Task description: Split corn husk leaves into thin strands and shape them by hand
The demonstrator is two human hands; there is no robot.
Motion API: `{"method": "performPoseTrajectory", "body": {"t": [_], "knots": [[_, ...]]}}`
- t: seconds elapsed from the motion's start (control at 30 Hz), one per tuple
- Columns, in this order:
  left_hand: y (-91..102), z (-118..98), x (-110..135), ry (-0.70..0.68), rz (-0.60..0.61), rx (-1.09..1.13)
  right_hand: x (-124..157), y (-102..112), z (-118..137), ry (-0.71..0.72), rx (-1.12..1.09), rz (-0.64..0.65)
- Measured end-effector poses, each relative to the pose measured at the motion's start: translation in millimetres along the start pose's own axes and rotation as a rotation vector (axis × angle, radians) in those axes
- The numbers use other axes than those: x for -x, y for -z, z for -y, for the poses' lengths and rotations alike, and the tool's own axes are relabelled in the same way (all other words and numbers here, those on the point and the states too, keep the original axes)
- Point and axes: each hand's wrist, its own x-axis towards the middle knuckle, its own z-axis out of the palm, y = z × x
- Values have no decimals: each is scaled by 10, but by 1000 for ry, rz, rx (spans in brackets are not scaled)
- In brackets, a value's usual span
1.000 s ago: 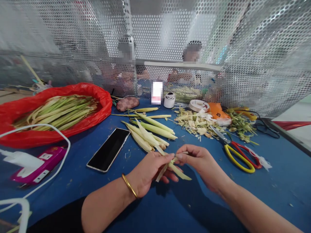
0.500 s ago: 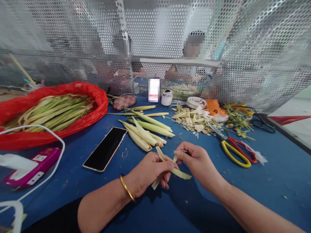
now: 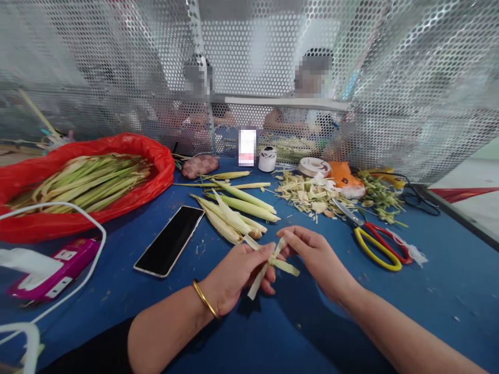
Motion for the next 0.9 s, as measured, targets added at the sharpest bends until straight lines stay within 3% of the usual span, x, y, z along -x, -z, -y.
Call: {"method": "performPoseTrajectory", "body": {"t": [0.13, 0.3, 0.47, 0.6, 0.7, 0.9], "knots": [[27, -36, -8, -7, -50, 98, -10, 43, 20, -52, 8, 71], [43, -29, -42, -85, -56, -29, -9, 97, 14, 28, 254, 253], [51, 21, -94, -137, -145, -77, 61, 67, 38, 154, 381, 275], [73, 34, -113, -161, -189, -81, 100, 25, 37, 179, 362, 264], [101, 3, -107, -150, -139, -36, 79, 14, 14, 101, 272, 223], [98, -9, -75, -64, 111, 36, 40, -3, -9, 31, -20, 26]]}}
